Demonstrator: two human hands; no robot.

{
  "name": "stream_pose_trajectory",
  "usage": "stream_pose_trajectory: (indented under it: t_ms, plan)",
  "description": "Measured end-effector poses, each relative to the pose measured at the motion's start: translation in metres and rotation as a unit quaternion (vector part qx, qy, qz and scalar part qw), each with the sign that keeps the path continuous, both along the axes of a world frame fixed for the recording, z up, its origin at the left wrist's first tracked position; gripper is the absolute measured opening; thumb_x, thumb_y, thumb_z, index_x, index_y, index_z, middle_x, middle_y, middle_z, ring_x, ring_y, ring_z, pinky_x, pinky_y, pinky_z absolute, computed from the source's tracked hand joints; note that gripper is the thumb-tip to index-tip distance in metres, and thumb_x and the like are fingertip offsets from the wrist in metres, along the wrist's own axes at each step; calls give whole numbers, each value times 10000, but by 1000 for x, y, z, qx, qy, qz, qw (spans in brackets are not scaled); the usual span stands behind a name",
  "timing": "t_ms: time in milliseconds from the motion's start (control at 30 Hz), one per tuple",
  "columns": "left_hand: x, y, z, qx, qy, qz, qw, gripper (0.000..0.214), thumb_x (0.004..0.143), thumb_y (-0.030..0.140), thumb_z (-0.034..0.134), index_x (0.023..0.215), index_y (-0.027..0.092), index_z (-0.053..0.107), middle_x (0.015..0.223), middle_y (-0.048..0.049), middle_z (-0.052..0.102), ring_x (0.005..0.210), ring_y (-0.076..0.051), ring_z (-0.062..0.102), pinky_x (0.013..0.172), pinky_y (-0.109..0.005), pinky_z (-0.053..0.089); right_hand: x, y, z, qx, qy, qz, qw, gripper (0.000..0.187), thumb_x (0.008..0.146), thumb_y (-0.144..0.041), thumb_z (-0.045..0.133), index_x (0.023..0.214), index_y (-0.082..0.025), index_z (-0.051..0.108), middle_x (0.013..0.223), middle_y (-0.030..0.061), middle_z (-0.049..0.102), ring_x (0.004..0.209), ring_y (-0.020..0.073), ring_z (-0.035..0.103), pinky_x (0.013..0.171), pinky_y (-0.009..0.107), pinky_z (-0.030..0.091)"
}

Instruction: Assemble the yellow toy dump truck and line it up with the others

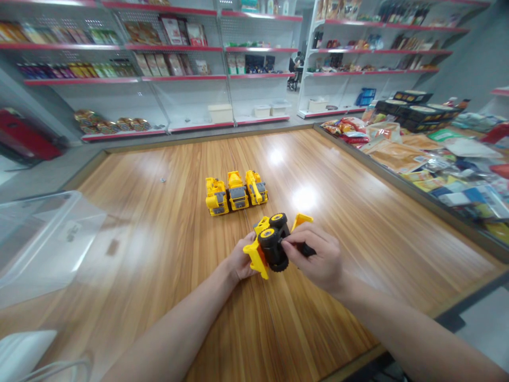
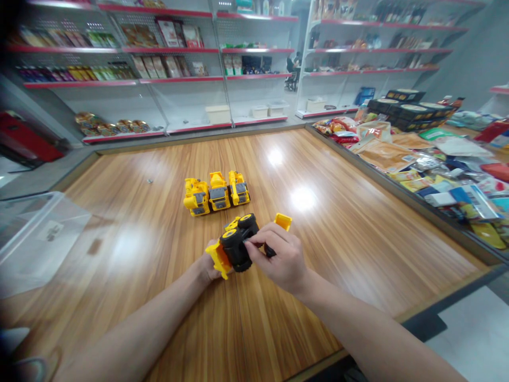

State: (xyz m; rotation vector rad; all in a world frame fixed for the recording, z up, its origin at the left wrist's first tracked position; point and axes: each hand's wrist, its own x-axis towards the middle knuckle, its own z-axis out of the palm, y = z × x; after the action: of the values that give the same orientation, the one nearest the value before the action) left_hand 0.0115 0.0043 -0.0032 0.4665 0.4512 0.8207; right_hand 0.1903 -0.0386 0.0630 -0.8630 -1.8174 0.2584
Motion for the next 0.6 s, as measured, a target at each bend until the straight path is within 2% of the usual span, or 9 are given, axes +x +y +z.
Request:
stream_pose_trajectory:
  t_ms: [100, 200, 300, 367, 433, 500, 600]
  plan:
    - [2, -2, 1, 26, 36, 29, 999, 255, 647, 122, 685, 901, 142, 678, 768, -49, 721, 643, -167, 676, 639, -265, 567, 0, 0, 0, -18, -2, 15, 1000, 69, 808, -99, 643, 808, -168, 641, 758, 43, 647, 688, 140, 600, 612, 277, 488]
    - [0, -2, 3, 44, 40, 35, 998, 321, 597, 163, 709, 916, 155, 679, 773, -46, 718, 656, -177, 670, 647, -287, 560, 0, 1, 1, -31, -9, 29, 999, 81, 811, -97, 635, 845, -168, 653, 776, 46, 654, 699, 143, 606, 652, 289, 499]
    - [-5, 0, 4, 40, 22, 27, 999, 392, 618, 303, 694, 979, 149, 683, 996, -115, 719, 783, -228, 670, 675, -340, 543, 1, 0, 3, -36, 0, 43, 998, 136, 817, -85, 605, 904, -177, 656, 777, 36, 660, 714, 147, 615, 748, 327, 511]
    - [-6, 0, 6, 37, 2, 20, 999, 445, 686, 417, 645, 1050, 164, 675, 1159, -144, 670, 812, -224, 643, 659, -339, 513, 2, -2, 5, -45, 8, 42, 998, 171, 817, -78, 582, 937, -182, 647, 782, 32, 656, 717, 149, 612, 744, 328, 503]
    - [-7, 0, 11, 48, -14, 20, 999, 471, 741, 502, 588, 1089, 196, 669, 1212, -139, 642, 736, -178, 591, 618, -319, 476, 4, -4, 6, -55, 5, 39, 998, 193, 810, -80, 570, 959, -182, 639, 769, 27, 630, 691, 146, 589, 665, 305, 478]
    - [-8, -2, 17, 64, -22, 25, 997, 478, 737, 557, 580, 1059, 218, 681, 1173, -125, 655, 618, -127, 498, 571, -305, 441, 6, -6, 6, -63, -3, 43, 997, 210, 803, -89, 566, 980, -180, 631, 739, 17, 584, 657, 142, 554, 609, 294, 444]
    - [-11, -5, 26, 74, -15, 36, 996, 461, 719, 615, 578, 966, 244, 696, 1060, -90, 678, 517, -82, 368, 515, -288, 389, 7, -7, 5, -74, 3, 66, 995, 242, 810, -121, 545, 1037, -181, 604, 754, 23, 543, 690, 162, 543, 639, 324, 459]
